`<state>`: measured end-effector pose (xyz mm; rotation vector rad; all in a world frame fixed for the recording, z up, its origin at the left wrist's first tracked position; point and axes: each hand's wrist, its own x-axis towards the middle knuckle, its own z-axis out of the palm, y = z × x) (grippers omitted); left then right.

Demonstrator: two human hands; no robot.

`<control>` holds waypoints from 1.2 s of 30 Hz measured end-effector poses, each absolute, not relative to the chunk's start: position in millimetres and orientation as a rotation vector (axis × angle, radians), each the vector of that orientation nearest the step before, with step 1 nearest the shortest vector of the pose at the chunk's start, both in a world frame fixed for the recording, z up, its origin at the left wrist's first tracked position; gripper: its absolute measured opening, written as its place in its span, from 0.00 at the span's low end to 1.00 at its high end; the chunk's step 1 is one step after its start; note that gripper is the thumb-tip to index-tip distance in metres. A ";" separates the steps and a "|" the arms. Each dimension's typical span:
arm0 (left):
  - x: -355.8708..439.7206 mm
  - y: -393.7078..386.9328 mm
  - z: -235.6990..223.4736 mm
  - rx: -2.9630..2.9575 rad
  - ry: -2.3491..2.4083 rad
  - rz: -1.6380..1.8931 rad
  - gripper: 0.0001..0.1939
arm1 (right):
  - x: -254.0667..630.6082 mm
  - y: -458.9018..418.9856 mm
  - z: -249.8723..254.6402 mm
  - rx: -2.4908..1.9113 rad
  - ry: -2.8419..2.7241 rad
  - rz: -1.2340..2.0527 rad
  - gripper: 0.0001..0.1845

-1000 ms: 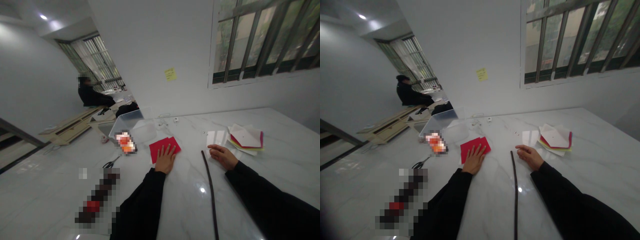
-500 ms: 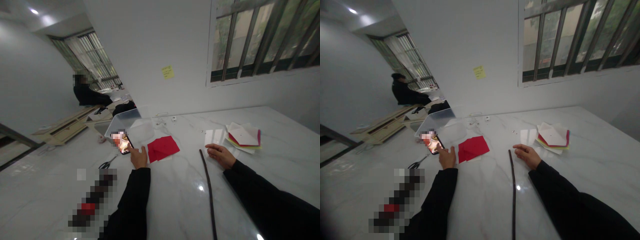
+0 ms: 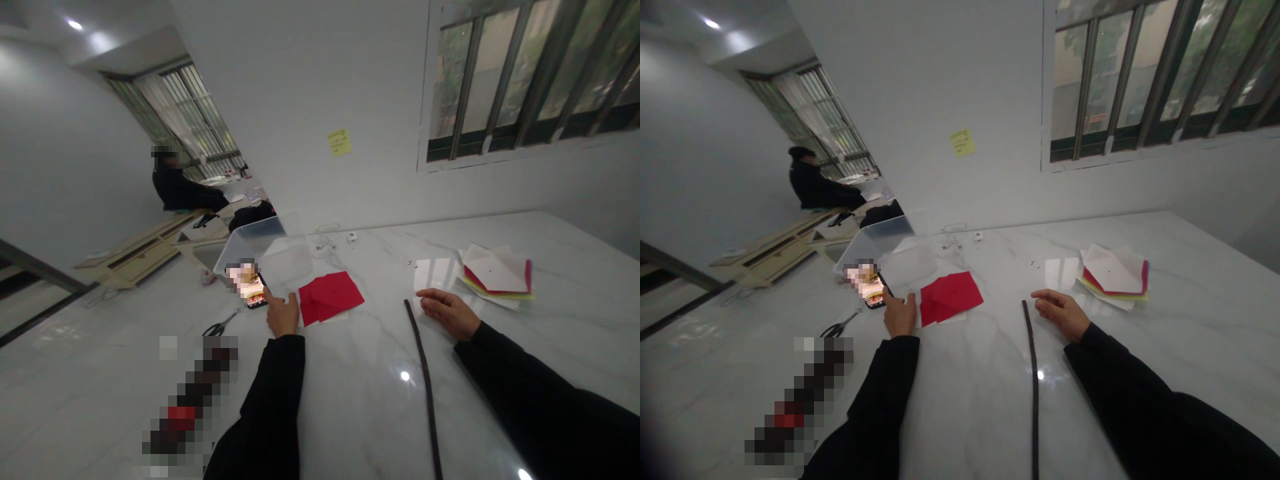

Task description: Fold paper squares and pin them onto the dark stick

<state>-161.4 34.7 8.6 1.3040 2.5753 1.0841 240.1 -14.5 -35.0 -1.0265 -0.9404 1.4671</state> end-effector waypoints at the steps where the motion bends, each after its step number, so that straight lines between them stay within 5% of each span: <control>1: -161.6 34.8 8.6 1.302 2.574 1.084 0.42 | 240.2 -14.4 -35.2 -1.029 -0.947 1.464 0.23; 17: -163.4 35.8 6.7 1.268 2.582 1.094 0.43 | 243.0 -11.3 -45.3 -1.054 -0.989 1.459 0.23; 27: -166.2 35.9 2.9 1.255 2.563 1.203 0.33 | 242.7 -12.9 -43.0 -1.072 -0.995 1.462 0.23; 36: -174.6 38.7 2.3 1.171 2.542 1.309 0.39 | 244.0 -12.4 -44.7 -1.077 -1.031 1.457 0.24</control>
